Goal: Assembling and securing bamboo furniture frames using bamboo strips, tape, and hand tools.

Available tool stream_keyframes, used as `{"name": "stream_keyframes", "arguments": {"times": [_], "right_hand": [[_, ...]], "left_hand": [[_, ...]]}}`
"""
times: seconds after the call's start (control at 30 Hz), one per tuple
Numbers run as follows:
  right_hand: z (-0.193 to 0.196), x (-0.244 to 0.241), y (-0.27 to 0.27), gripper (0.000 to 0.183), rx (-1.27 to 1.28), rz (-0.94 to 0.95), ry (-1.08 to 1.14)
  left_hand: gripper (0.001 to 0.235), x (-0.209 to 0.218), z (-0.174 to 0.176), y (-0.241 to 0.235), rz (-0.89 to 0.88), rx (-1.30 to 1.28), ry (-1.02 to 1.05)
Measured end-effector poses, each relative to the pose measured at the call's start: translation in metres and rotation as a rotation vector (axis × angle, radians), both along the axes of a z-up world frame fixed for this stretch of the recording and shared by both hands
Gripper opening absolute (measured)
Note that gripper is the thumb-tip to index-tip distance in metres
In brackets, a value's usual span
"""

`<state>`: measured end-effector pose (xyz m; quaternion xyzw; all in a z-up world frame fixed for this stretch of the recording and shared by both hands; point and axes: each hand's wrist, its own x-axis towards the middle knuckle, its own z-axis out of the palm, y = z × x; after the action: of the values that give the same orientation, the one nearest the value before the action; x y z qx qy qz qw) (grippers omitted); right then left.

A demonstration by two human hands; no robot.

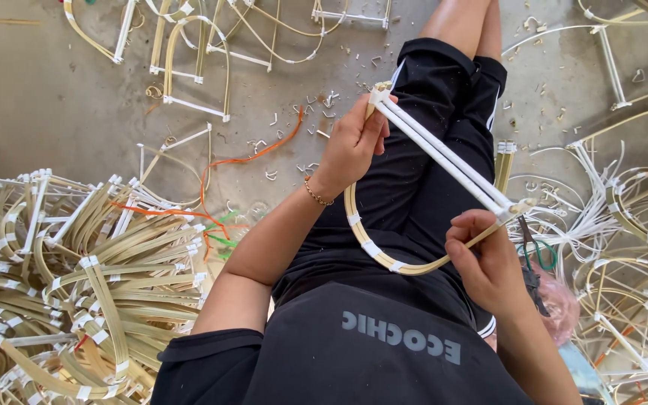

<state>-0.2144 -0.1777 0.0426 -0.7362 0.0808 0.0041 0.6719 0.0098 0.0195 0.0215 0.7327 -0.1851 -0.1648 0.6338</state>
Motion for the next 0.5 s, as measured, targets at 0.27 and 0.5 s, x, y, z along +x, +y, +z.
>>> {"name": "stream_keyframes", "arguments": {"times": [0.27, 0.5], "right_hand": [[0.008, 0.008, 0.005, 0.033, -0.165, -0.040, 0.034], [-0.016, 0.028, -0.010, 0.032, -0.107, -0.241, 0.309]], "left_hand": [[0.025, -0.003, -0.004, 0.005, 0.029, 0.045, -0.102], [0.040, -0.006, 0.117, 0.031, -0.421, -0.020, -0.422]]}}
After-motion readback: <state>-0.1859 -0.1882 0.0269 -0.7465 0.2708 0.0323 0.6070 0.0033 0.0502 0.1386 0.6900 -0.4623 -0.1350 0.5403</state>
